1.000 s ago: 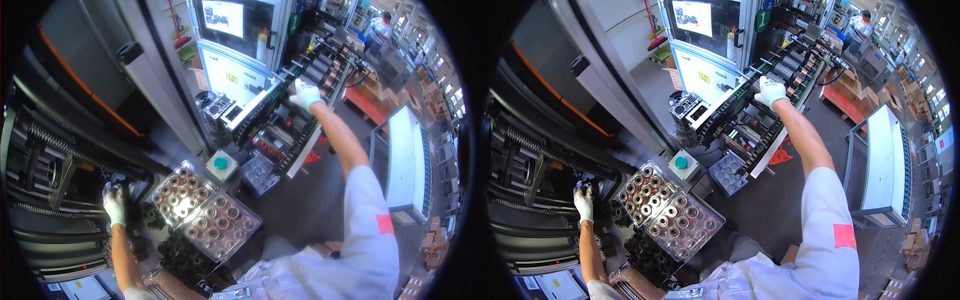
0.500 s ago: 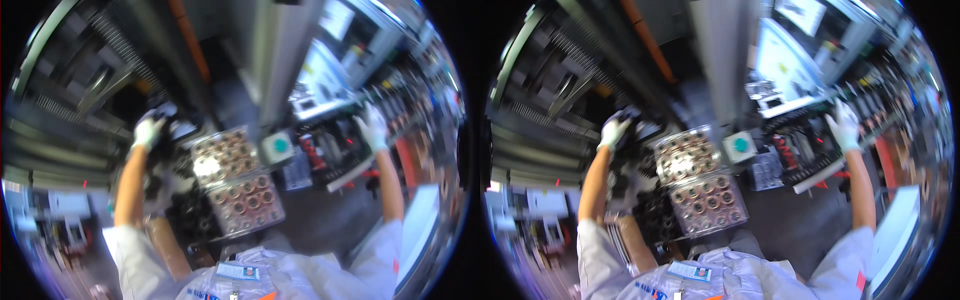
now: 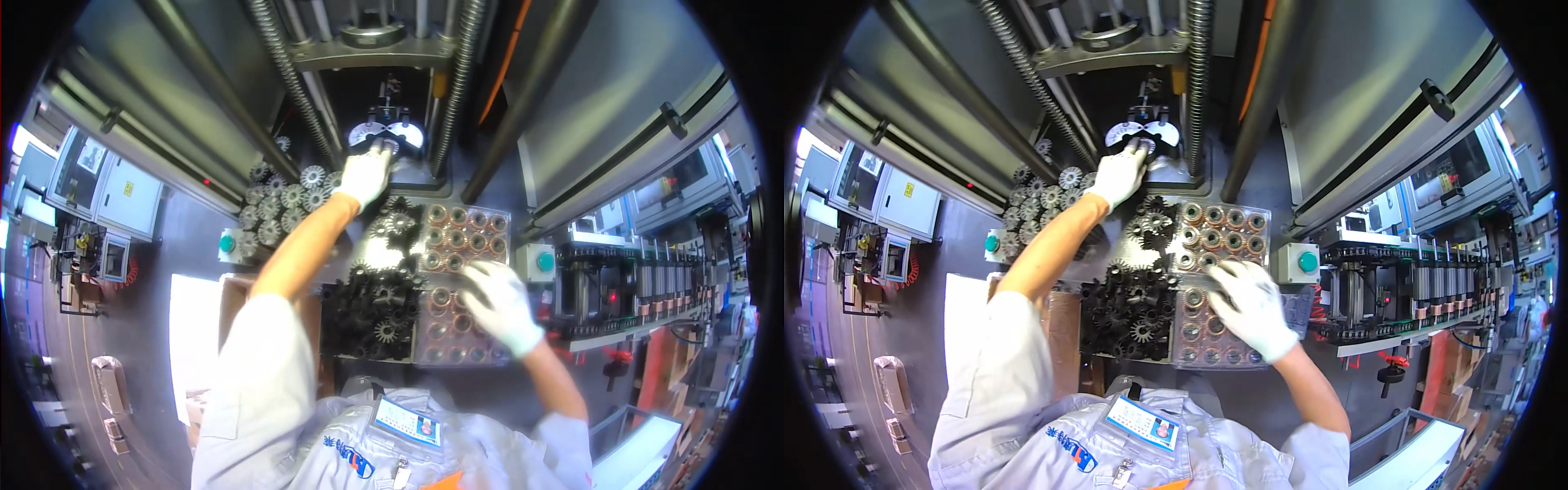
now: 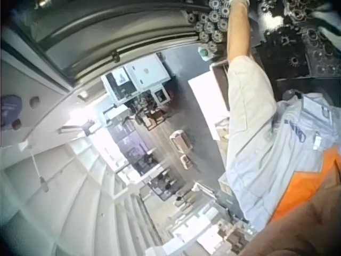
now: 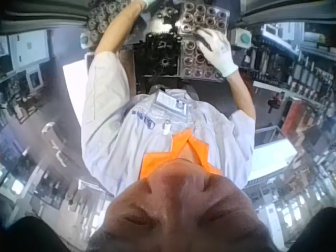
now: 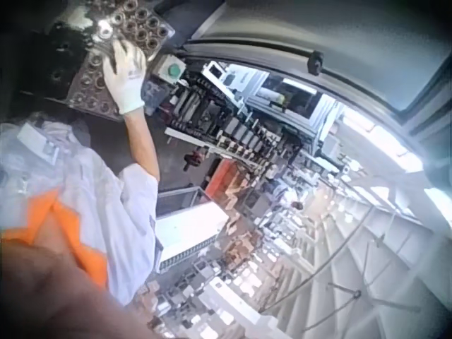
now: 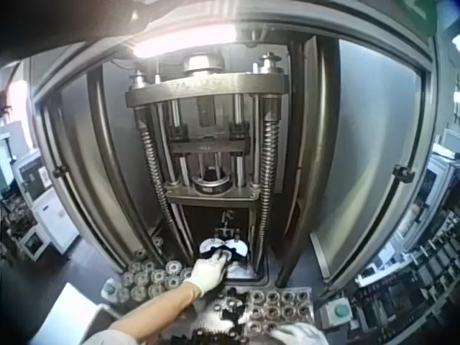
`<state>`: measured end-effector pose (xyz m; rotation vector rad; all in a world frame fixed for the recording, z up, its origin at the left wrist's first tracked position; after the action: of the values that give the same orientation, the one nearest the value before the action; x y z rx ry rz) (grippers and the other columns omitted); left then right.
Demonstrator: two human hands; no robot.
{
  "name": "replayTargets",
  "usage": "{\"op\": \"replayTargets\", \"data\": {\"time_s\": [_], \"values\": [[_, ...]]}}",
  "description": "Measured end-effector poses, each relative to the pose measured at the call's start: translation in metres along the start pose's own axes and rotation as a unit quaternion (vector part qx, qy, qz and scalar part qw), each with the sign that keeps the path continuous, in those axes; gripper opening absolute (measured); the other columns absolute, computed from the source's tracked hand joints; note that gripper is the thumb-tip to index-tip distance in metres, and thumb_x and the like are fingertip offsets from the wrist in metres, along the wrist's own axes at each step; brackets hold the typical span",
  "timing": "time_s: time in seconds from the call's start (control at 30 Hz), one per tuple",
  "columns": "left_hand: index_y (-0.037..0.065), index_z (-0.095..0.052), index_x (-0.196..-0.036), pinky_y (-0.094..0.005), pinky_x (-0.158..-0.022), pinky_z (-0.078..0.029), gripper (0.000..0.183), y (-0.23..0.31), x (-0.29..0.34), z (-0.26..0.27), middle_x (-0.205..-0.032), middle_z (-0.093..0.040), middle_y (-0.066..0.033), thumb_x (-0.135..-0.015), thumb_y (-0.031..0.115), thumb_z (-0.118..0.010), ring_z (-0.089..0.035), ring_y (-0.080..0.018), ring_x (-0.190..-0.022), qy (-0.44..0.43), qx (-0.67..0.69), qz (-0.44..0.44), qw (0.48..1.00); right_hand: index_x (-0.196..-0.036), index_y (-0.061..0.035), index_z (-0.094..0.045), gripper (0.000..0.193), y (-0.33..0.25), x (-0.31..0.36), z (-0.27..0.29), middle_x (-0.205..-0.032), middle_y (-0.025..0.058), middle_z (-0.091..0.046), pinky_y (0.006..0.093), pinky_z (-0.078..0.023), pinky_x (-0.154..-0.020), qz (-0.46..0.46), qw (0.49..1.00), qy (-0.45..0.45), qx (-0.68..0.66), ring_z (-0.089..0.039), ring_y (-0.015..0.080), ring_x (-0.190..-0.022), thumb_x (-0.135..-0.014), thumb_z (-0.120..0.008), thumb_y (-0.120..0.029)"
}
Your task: The person places metal components into a pressing machine and operates it, then moves assembled rotors from a conveyor belt into a storage rack.
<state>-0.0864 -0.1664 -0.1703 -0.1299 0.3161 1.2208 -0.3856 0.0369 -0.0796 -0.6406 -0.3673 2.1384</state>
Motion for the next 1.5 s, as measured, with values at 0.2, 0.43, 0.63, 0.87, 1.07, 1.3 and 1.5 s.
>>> {"op": "replayTargets", "data": {"time_s": [0.2,0.43,0.63,0.87,1.07,1.3,1.5], "values": [[0.002,-0.047,-0.143,-0.0456,-0.109,-0.043,0.051,-0.012,0.043,0.045,-0.146,-0.050,-0.0237,-0.096,0.021,-0.053,-0.053,-0.0373,-0.131,0.037,0.060,0.048,0.996,-0.121,-0.0105,-0.062,0.033,-0.046,-0.086,-0.117,-0.112,0.0114,-0.061,0.0452,-0.046,-0.088,0.097,0.994,-0.022,0.049,-0.063,0.0291,-0.101,-0.092,-0.061,-0.028],[-0.001,-0.056,-0.133,-0.0439,-0.106,-0.046,0.042,-0.131,0.275,0.157,-0.134,-0.059,-0.0227,-0.091,0.005,-0.055,-0.057,-0.0399,-0.123,0.067,-0.014,0.187,0.980,-0.088,-0.0079,-0.077,0.020,-0.016,-0.147,-0.181,-0.090,0.0152,-0.075,0.0441,-0.057,-0.067,0.090,0.934,-0.208,0.277,-0.074,0.0313,-0.081,-0.082,-0.059,-0.013],[0.009,-0.059,-0.134,-0.0502,-0.112,-0.039,0.047,-0.071,0.232,0.174,-0.145,-0.052,-0.0175,-0.087,0.015,-0.065,-0.048,-0.0367,-0.134,0.043,0.090,0.150,0.984,-0.124,-0.0166,-0.065,0.033,-0.023,-0.145,-0.167,-0.105,0.0151,-0.065,0.0455,-0.055,-0.076,0.073,0.974,-0.142,0.161,-0.069,0.0324,-0.089,-0.095,-0.048,-0.014],[0.011,-0.064,-0.112,-0.0513,-0.110,-0.038,0.043,-0.039,0.216,0.117,-0.125,-0.059,-0.0146,-0.072,0.017,-0.079,-0.051,-0.0342,-0.126,0.020,0.014,-0.029,0.999,-0.114,-0.0101,-0.070,0.025,-0.022,-0.092,-0.102,-0.108,0.0155,-0.067,0.0395,-0.053,-0.086,-0.003,0.977,-0.075,-0.199,-0.066,0.0322,-0.097,-0.090,-0.063,-0.015],[0.010,-0.063,-0.102,-0.0532,-0.113,-0.036,0.048,-0.038,0.206,0.117,-0.131,-0.058,-0.0109,-0.059,0.008,-0.085,-0.050,-0.0340,-0.130,0.022,0.041,-0.078,0.996,-0.120,-0.0029,-0.070,0.030,-0.018,-0.047,-0.051,-0.105,0.0079,-0.071,0.0293,-0.051,-0.091,-0.111,0.921,-0.104,-0.358,-0.066,0.0159,-0.100,-0.091,-0.066,-0.007],[0.009,-0.057,-0.099,-0.0624,-0.116,-0.027,0.043,-0.020,0.231,0.143,-0.128,-0.060,-0.0118,-0.065,0.007,-0.082,-0.048,-0.0356,-0.132,0.019,0.038,-0.040,0.998,-0.122,0.0007,-0.069,0.030,-0.023,-0.082,-0.041,-0.109,0.0033,-0.072,0.0232,-0.052,-0.085,-0.167,0.868,-0.021,-0.467,-0.062,0.0057,-0.095,-0.093,-0.063,-0.002],[0.002,-0.057,-0.097,-0.0449,-0.099,-0.049,0.036,-0.023,0.229,0.195,-0.132,-0.058,-0.0193,-0.072,0.002,-0.082,-0.059,-0.0363,-0.119,0.033,0.257,0.125,0.958,-0.120,0.0009,-0.070,0.029,-0.020,-0.204,-0.025,-0.093,0.0006,-0.070,0.0198,-0.047,-0.067,-0.122,0.837,0.150,-0.511,-0.057,0.0039,-0.076,-0.091,-0.064,-0.002]]}}
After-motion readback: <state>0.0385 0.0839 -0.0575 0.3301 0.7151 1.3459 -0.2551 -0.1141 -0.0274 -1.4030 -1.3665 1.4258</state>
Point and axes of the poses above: each hand's wrist, its own x-axis away from the middle knuckle, its own z-axis out of the back of the hand, y = z × x, the point moved 2 cm from there along -x, towards the middle knuckle
